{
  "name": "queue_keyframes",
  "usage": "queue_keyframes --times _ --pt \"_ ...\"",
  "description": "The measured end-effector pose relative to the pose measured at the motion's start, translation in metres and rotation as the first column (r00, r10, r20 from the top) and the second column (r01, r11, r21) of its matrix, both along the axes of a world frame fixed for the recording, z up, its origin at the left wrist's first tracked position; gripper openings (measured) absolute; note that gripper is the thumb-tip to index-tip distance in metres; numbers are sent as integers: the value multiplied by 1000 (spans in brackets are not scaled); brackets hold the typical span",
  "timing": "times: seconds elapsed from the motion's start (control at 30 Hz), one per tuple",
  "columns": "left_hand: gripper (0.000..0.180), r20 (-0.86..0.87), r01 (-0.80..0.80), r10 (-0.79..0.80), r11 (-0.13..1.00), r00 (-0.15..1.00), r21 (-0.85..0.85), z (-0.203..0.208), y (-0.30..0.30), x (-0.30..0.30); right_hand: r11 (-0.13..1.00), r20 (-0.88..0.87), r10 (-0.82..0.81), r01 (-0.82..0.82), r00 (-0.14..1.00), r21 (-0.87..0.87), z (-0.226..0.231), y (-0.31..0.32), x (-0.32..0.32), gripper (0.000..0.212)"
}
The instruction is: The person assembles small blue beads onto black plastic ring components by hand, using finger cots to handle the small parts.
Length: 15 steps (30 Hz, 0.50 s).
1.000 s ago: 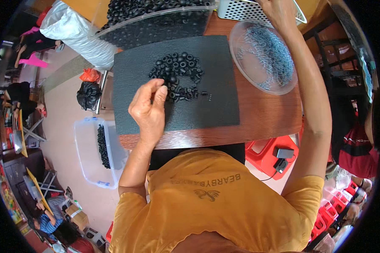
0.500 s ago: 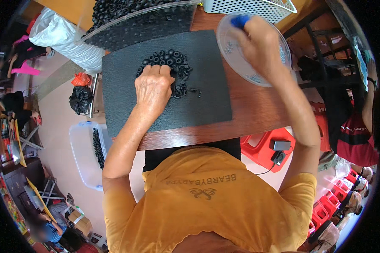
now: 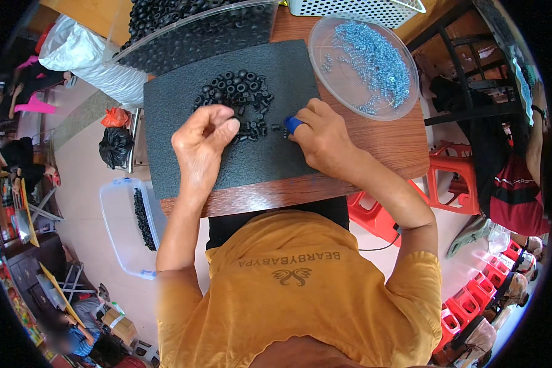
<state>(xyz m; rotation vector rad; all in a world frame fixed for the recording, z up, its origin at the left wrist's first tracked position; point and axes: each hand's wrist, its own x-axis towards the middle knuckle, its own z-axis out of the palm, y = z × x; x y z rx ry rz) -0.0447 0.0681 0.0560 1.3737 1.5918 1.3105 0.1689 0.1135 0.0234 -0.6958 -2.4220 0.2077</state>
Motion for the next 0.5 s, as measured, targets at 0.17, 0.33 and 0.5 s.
queue_keyframes --times 0.17,0.33,0.5 --pt "15 430 40 12 993 903 -113 -7 -29 4 988 113 102 -114 988 106 9 -1 -4 11" --pt "15 601 92 3 988 799 -127 -27 -47 12 983 259 44 -88 965 161 8 0 -14 9" --pt "14 660 129 12 978 751 -164 -31 -48 17 997 162 -63 55 985 52 4 3 -16 13"
